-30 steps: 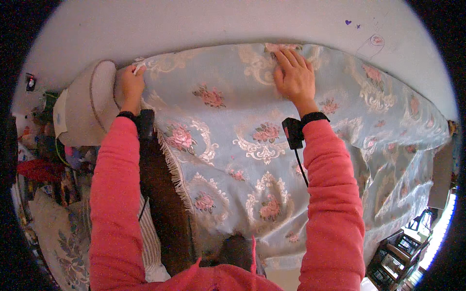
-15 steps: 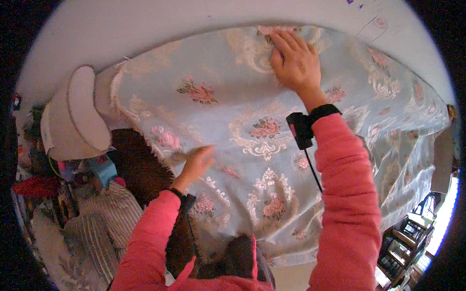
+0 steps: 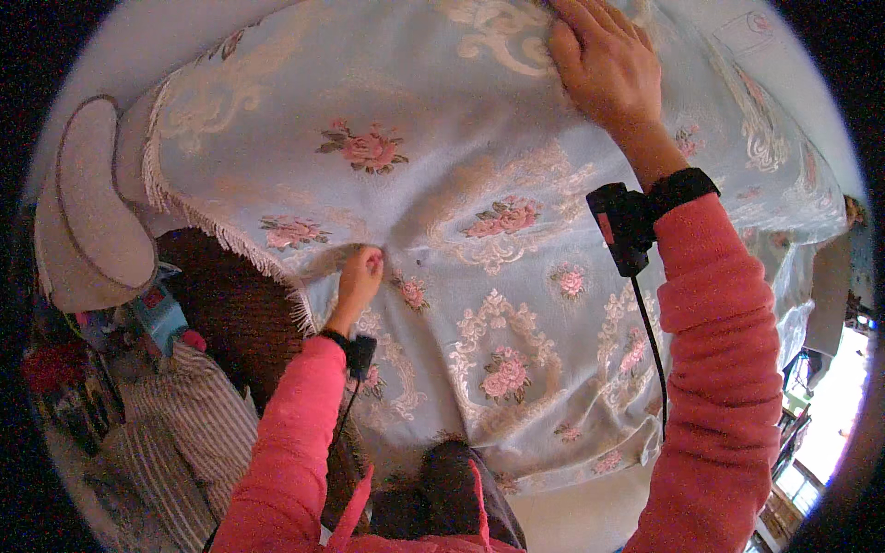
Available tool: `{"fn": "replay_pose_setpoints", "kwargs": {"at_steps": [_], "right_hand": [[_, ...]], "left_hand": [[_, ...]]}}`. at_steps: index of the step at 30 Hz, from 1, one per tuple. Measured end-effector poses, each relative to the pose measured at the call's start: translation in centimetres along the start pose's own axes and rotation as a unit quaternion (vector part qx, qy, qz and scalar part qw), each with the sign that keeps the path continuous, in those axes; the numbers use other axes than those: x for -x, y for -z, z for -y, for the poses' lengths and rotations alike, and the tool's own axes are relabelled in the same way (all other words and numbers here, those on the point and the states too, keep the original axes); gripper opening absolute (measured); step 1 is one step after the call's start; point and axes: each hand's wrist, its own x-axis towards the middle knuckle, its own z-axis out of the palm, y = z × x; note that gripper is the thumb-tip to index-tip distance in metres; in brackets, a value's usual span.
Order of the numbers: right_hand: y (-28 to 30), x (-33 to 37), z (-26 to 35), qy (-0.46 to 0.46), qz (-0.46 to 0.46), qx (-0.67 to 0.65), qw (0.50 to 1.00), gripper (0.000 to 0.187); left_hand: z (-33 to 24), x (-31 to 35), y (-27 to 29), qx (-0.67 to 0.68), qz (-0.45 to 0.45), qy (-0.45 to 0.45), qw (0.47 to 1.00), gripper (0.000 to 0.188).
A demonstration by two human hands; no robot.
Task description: The person spreads a light blue floral bedspread over a sofa, smoothing it out and adjusting the edges. They then use scissors to trim the excess fabric from the corners and sides of the sofa. Finally, the person places a stuffed toy on the sofa and continues to smooth the bedspread.
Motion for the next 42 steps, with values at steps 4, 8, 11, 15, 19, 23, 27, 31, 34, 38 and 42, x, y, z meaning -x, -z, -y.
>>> {"fn": "replay_pose_setpoints", "kwargs": {"at_steps": [4, 8, 11, 15, 19, 23, 27, 31, 34, 38, 42], "right_hand": [[-0.3, 0.5, -0.5, 0.01, -0.004, 0.004, 1.0, 0.031], [-0.8, 0.7, -0.8, 0.002, -0.004, 0.013, 1.0, 0.032], [-0.9, 0.6, -0.8, 0.007, -0.015, 0.014, 1.0, 0.032], [-1.0, 0.6, -1.0, 0.016, -0.037, 0.014, 0.999, 0.032], [-0.9, 0.6, -1.0, 0.02, -0.026, -0.006, 0.999, 0.031], [-0.9, 0.6, -0.9, 0.021, -0.052, 0.0, 0.998, 0.031], [-0.6, 0.8, -0.7, 0.03, -0.055, 0.002, 0.998, 0.03], [-0.2, 1.1, -0.6, 0.048, -0.072, 0.062, 0.994, 0.027], [-0.3, 2.3, 0.8, -0.047, -0.069, 0.189, 0.979, 0.027], [-0.7, 10.5, 6.0, -0.049, -0.149, 0.071, 0.985, 0.03], [0.7, 37.3, 15.9, -0.036, 0.416, -0.109, 0.902, 0.028]], "left_hand": [[-3.7, 3.0, -2.4, 0.01, -0.005, -0.08, 0.997, 0.022], [-4.5, 1.9, -4.5, 0.022, -0.044, -0.067, 0.997, 0.025], [-4.2, 1.1, -5.9, 0.03, -0.058, -0.07, 0.995, 0.019], [-4.0, 1.1, -7.3, -0.011, -0.092, -0.056, 0.994, 0.011], [-4.0, 0.9, -7.8, -0.05, -0.122, -0.08, 0.988, 0.009], [-3.8, 1.5, -7.7, 0.006, -0.065, -0.006, 0.998, 0.012], [-3.1, 6.3, -6.3, 0.241, -0.045, 0.083, 0.966, 0.02], [-2.1, 15.5, -2.5, 0.334, -0.003, 0.182, 0.925, 0.015], [-2.1, 24.6, 1.3, 0.349, -0.035, 0.193, 0.916, 0.012], [-2.6, 37.4, 6.4, 0.358, -0.048, 0.19, 0.913, 0.01], [-2.9, 48.8, 9.1, 0.384, -0.075, 0.252, 0.885, 0.017]]}}
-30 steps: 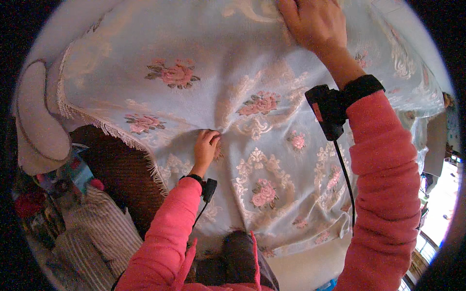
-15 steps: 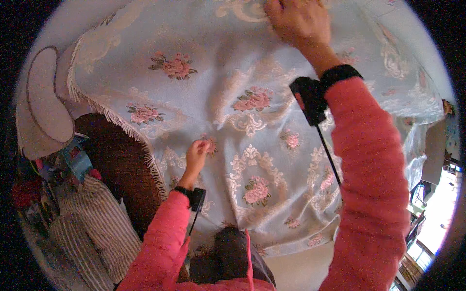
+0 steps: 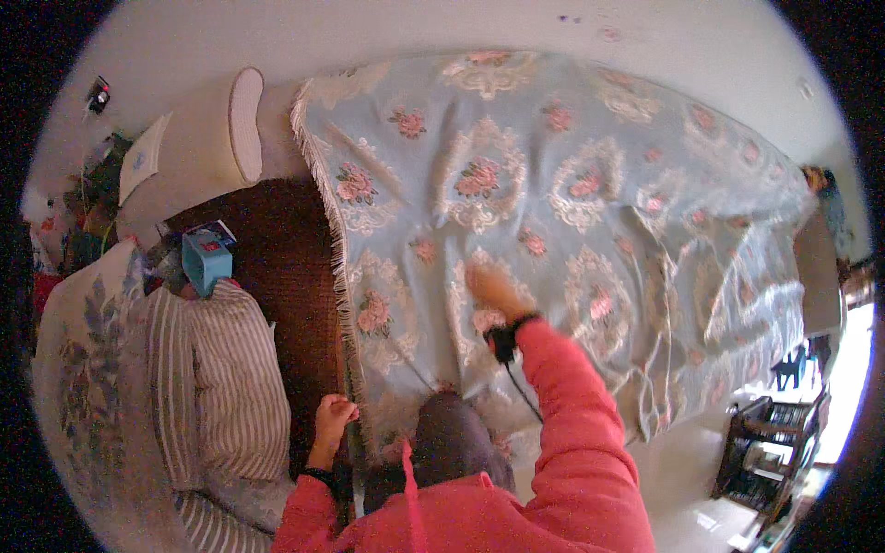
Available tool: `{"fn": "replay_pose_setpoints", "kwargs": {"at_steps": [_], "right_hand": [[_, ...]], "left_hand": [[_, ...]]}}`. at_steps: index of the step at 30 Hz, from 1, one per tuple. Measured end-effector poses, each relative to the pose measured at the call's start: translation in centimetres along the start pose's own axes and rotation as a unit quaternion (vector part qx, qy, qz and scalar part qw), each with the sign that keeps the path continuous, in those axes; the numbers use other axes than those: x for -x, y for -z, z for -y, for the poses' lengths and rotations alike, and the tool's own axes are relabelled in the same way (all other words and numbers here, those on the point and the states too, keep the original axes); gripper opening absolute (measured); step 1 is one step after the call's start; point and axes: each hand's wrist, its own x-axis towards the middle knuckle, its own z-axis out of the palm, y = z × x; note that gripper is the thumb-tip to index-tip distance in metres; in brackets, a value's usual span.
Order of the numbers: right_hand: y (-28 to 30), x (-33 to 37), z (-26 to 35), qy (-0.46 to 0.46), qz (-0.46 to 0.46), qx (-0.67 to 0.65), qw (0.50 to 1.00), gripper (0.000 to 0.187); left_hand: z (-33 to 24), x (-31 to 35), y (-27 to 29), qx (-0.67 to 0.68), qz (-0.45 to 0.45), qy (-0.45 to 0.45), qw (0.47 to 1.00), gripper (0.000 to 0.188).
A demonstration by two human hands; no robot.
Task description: The person spreads a light blue floral bedspread over a sofa, smoothing it out and adjusting the edges. They then use scissors to trim the excess fabric from the corners and sides of the sofa. Finally, the person places a stuffed toy on the sofa and continues to smooth the bedspread.
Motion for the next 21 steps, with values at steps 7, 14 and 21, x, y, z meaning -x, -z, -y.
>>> {"fn": "replay_pose_setpoints", "kwargs": {"at_steps": [7, 14, 21], "right_hand": [[-30.1, 59.0, -0.4, -0.084, 0.442, 0.078, 0.89, 0.03], [-24.6, 85.8, 5.5, -0.306, 0.345, 0.071, 0.885, 0.027], [-8.6, 71.9, 12.5, -0.256, -0.103, -0.581, 0.765, 0.04]], "left_hand": [[4.1, 13.8, 5.1, -0.014, -0.029, -0.021, 0.999, 0.02], [0.4, 19.2, -3.0, -0.089, 0.184, -0.081, 0.975, 0.015], [2.8, 31.8, -19.8, -0.072, 0.327, -0.061, 0.94, 0.015]]}}
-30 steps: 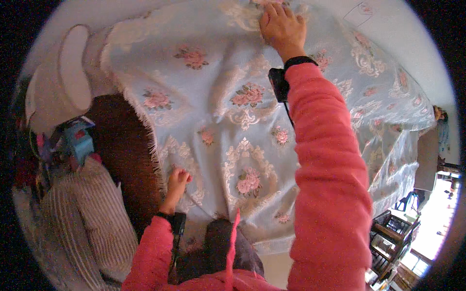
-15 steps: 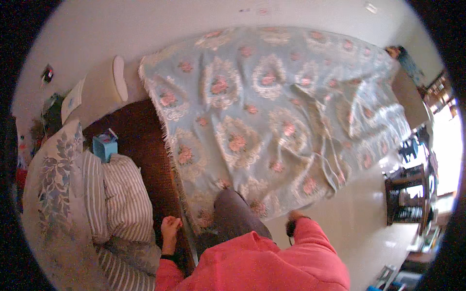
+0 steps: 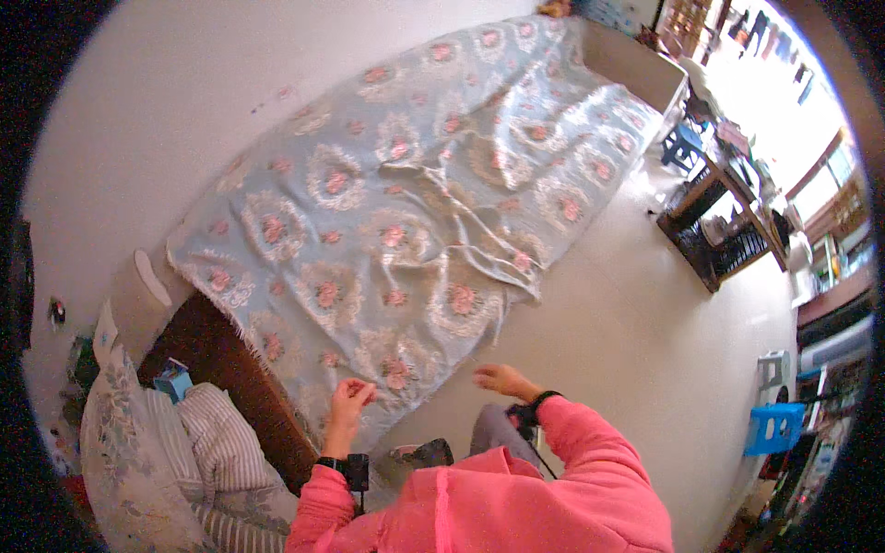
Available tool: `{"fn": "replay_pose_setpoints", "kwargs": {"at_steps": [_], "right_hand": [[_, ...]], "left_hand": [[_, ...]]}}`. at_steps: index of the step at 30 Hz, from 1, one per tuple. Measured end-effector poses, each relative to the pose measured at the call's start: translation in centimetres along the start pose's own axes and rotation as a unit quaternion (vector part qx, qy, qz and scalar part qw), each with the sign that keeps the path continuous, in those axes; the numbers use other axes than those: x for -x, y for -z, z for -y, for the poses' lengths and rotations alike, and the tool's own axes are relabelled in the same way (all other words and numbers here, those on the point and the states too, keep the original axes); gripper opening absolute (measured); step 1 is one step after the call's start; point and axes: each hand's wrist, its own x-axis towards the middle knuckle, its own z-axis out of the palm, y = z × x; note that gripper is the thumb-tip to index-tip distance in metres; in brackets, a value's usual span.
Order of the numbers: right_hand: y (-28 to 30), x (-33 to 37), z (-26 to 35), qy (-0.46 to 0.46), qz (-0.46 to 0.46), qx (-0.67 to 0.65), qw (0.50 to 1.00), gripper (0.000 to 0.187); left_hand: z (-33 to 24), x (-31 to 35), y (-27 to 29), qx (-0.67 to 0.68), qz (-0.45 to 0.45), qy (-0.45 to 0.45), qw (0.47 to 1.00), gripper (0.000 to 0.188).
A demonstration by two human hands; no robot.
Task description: The person spreads a light blue floral bedspread over a sofa, smoothing it out and adjusting the edges. They then use scissors to trim the excess fabric from the corners and sides of the sofa. Finally, the person places a stuffed toy on the sofa and continues to smooth the bedspread.
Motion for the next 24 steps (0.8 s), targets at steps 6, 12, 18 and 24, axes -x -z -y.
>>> {"fn": "replay_pose_setpoints", "kwargs": {"at_steps": [6, 12, 18, 24], "right_hand": [[6.8, 4.1, 6.4, 0.0, 0.106, -0.593, 0.798, 0.035], [21.4, 15.2, 0.4, 0.068, -0.088, -0.657, 0.746, 0.026], [30.9, 21.1, -3.3, 0.099, -0.156, -0.7, 0.69, 0.029], [40.8, 22.9, -6.8, 0.157, -0.173, -0.73, 0.642, 0.031]], "left_hand": [[1.7, 0.9, -26.3, -0.23, 0.163, -0.107, 0.953, 0.008], [2.1, 2.2, -48.9, -0.402, 0.312, -0.277, 0.815, 0.017], [3.3, 1.5, -62.1, -0.457, 0.417, -0.345, 0.706, 0.016], [3.6, -2.2, -73.6, -0.375, 0.487, -0.273, 0.74, 0.018]]}}
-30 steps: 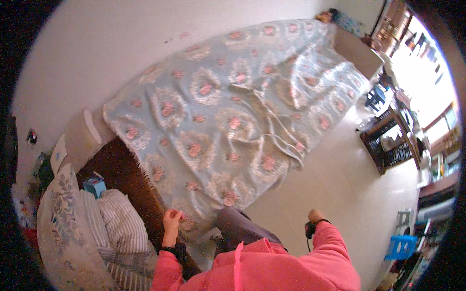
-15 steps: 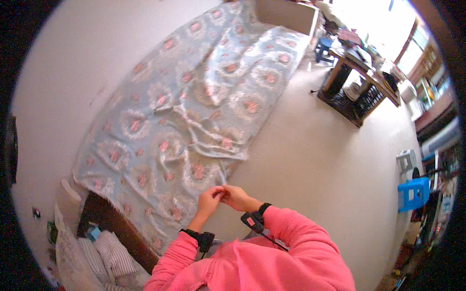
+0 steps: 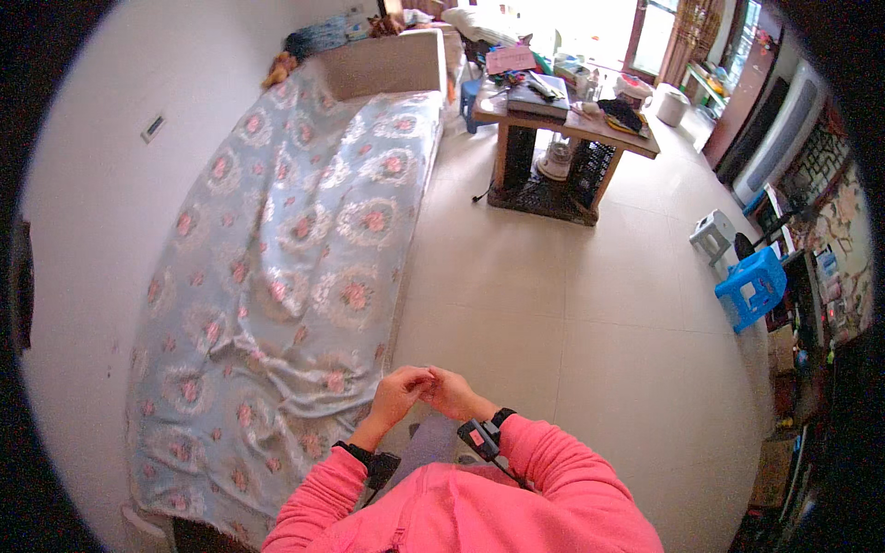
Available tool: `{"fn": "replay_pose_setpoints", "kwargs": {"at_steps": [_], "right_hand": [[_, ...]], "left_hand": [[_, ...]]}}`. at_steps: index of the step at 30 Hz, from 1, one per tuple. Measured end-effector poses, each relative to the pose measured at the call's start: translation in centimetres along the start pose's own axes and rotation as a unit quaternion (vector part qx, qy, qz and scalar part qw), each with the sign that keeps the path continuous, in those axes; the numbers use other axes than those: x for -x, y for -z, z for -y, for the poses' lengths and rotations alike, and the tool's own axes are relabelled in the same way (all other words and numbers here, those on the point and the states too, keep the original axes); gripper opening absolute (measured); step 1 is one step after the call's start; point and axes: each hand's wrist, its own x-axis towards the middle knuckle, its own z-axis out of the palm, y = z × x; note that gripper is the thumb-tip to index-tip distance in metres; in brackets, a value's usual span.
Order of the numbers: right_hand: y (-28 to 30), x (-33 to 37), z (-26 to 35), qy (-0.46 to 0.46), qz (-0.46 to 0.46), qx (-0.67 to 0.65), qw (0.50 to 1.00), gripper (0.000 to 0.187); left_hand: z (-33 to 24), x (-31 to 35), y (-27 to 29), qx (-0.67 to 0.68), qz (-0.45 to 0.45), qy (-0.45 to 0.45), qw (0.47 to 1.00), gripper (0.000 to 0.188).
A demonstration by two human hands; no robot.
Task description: The person spreads a light blue floral bedspread over a sofa, smoothing it out and adjusting the edges. They then use scissors to trim the excess fabric from the corners and sides of the sofa. Finally, the person places a stuffed toy on the sofa and continues to smooth the bedspread.
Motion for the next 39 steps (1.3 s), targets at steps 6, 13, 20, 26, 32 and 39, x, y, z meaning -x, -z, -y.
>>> {"fn": "replay_pose_setpoints", "kwargs": {"at_steps": [6, 13, 20, 26, 32, 39], "right_hand": [[-0.8, -5.5, 15.9, 0.085, -0.021, -0.01, 0.996, 0.031], [-2.7, -5.7, 36.4, 0.254, -0.078, -0.027, 0.964, 0.033], [5.0, -3.9, 53.3, 0.395, -0.171, -0.04, 0.902, 0.027], [14.8, 0.0, 82.9, 0.532, -0.189, 0.009, 0.825, 0.023], [18.1, -0.9, 114.9, 0.615, -0.223, 0.015, 0.756, 0.026], [18.4, -3.0, 132.3, 0.612, -0.366, 0.21, 0.669, 0.051]], "left_hand": [[2.6, -16.7, 1.6, 0.264, -0.022, 0.042, 0.963, 0.015], [5.5, -34.9, 4.4, 0.332, -0.042, 0.119, 0.935, 0.015], [6.5, -47.8, -1.0, 0.337, 0.0, 0.155, 0.929, 0.013], [10.0, -58.9, -6.3, 0.315, -0.061, 0.206, 0.924, 0.013], [7.7, -70.6, -11.0, 0.273, -0.147, 0.324, 0.894, 0.013], [1.9, -77.4, -12.1, 0.303, -0.175, 0.338, 0.874, 0.014]]}}
